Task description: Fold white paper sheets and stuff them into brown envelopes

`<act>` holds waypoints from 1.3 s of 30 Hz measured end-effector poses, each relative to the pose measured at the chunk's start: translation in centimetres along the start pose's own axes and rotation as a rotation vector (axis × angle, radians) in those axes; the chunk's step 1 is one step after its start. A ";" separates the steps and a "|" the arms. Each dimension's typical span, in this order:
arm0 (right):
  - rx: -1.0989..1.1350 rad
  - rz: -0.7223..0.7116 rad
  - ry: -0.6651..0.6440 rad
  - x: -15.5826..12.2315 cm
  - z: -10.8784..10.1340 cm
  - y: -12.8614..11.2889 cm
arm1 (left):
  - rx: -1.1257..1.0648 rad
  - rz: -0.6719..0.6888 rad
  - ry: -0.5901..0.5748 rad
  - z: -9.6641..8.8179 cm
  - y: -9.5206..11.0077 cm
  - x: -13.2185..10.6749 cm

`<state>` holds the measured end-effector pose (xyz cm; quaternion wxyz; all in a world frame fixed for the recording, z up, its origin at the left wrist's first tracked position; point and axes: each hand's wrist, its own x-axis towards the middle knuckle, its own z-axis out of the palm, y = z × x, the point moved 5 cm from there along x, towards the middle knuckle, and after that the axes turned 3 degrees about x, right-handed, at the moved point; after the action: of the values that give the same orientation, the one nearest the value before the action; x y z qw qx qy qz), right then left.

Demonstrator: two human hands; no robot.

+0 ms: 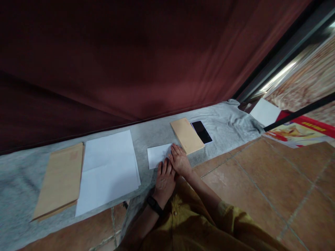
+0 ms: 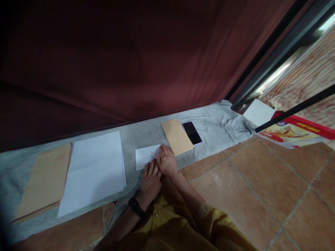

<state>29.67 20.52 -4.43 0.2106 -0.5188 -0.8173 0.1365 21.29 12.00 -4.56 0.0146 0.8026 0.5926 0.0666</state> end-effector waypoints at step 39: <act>-0.044 -0.098 0.032 -1.0 0.6 0.4 | 0.077 -0.223 0.143 -1.2 -5.2 -5.8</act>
<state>30.12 19.79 -5.34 0.2187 -0.4845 -0.8411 0.0999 14.58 7.96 -4.42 -0.0513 0.7248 0.6799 0.0986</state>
